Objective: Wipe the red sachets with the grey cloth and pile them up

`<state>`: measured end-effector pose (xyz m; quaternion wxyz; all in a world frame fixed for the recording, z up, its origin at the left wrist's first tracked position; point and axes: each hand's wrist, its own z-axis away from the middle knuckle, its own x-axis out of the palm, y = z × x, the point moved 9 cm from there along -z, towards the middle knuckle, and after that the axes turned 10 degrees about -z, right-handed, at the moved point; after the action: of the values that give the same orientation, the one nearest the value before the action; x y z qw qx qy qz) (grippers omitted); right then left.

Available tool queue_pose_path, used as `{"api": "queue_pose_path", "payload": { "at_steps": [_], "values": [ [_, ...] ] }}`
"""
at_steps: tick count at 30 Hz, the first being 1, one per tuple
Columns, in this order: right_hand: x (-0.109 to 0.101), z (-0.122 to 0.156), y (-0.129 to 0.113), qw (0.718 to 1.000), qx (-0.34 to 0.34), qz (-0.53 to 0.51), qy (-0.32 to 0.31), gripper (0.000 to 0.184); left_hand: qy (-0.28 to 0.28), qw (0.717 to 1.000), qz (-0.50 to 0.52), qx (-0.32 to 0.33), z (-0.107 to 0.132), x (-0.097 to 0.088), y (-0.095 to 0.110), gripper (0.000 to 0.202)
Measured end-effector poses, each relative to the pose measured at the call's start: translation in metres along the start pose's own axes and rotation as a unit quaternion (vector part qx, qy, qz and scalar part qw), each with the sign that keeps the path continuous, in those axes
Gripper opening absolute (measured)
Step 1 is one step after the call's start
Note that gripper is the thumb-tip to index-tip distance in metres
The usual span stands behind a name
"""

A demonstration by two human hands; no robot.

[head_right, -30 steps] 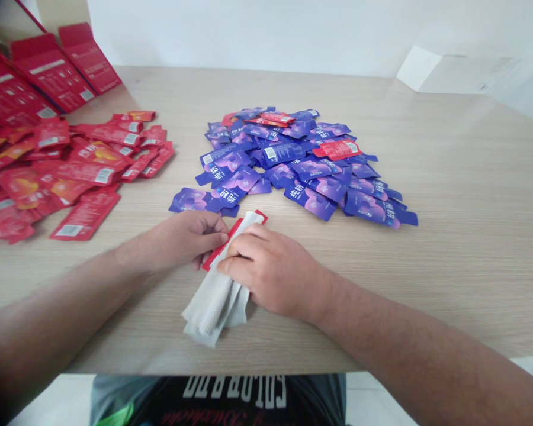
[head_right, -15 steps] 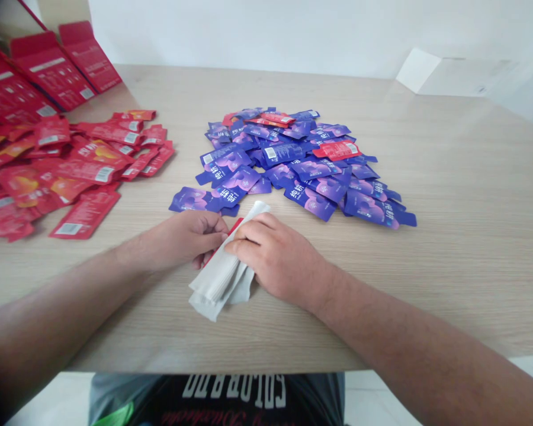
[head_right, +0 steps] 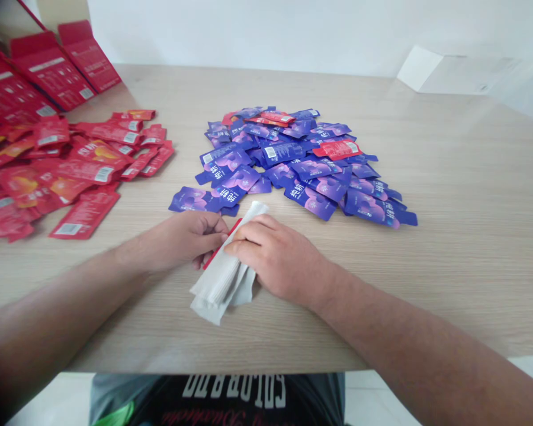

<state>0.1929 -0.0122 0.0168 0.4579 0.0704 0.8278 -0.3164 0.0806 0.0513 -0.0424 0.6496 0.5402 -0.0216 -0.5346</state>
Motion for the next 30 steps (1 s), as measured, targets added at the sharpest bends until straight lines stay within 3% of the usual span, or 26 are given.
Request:
{"api": "queue_pose_path", "payload": {
  "at_steps": [3,13,17,30],
  "values": [
    [-0.003,0.001,0.009,1.0,0.025,0.0,0.013,0.028,-0.011,1.0,-0.006,-0.001,0.0,0.002,0.0,0.023],
    [-0.005,0.001,0.012,1.0,0.019,-0.012,0.018,0.03,-0.014,1.0,0.003,-0.001,0.001,0.002,0.004,0.021],
    [-0.004,0.0,0.009,0.999,-0.012,-0.027,0.014,0.031,-0.01,1.0,0.001,0.0,0.0,0.001,0.002,0.02],
    [-0.008,0.001,0.023,0.998,0.007,-0.053,0.031,0.033,-0.014,1.0,-0.012,0.004,0.001,0.002,0.004,0.023]
  ]
}}
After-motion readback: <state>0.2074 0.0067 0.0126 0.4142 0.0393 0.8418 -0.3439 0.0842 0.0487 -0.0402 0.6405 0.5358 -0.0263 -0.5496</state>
